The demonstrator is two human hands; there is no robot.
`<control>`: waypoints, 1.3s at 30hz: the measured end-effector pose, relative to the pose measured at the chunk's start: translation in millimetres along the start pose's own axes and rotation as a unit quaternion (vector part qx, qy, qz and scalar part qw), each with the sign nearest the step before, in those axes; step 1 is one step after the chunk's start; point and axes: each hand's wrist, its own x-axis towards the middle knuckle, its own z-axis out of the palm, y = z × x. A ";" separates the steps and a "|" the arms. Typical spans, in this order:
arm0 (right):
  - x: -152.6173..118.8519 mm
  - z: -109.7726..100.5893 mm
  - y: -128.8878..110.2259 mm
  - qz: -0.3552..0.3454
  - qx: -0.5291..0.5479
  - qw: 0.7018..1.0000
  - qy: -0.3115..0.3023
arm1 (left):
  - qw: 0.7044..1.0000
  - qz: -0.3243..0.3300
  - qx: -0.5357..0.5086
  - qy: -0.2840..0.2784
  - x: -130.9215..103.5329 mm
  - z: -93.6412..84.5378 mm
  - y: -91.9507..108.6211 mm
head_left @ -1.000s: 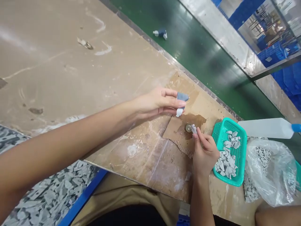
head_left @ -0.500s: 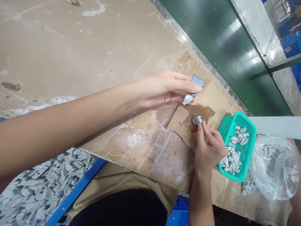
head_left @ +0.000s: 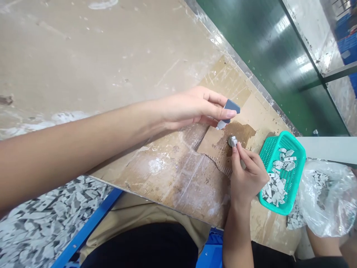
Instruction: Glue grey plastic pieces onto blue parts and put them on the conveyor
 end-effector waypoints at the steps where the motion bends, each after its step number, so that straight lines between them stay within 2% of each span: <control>1: 0.1 -0.3 -0.6 -0.002 0.003 1.000 0.002 | 1.000 -0.001 0.002 -0.005 0.2 0.1 -0.5; 3: 0.4 -1.5 -2.2 -0.006 0.004 1.000 0.011 | 1.000 -0.001 0.012 -0.001 0.3 1.1 -1.5; 9: 2.5 -7.2 -6.0 0.037 0.058 0.996 0.058 | 0.993 0.035 0.085 0.072 -2.7 15.2 -8.9; 13: 4.0 -11.1 -5.6 0.034 0.145 0.986 0.079 | 0.992 0.072 0.095 0.027 -8.4 27.9 -21.2; 17: 5.0 -15.4 -7.7 0.004 0.187 0.981 0.045 | 0.993 0.072 0.088 -0.017 -14.2 36.2 -28.3; 22: 5.0 -20.4 -10.4 -0.024 0.215 0.976 0.013 | 0.990 0.090 0.107 -0.028 -18.8 40.7 -25.9; 25: 5.1 -22.0 -10.4 -0.029 0.205 0.978 -0.004 | 0.982 0.122 0.140 -0.034 -20.8 41.1 -24.3; 31: 5.0 -21.1 -12.9 -0.043 0.188 0.981 -0.030 | 0.949 0.202 0.242 -0.002 -25.0 43.4 -25.6; 39: -0.6 -14.2 -19.0 -0.044 0.192 0.980 -0.036 | 0.938 0.193 0.287 0.036 -30.8 47.4 -25.5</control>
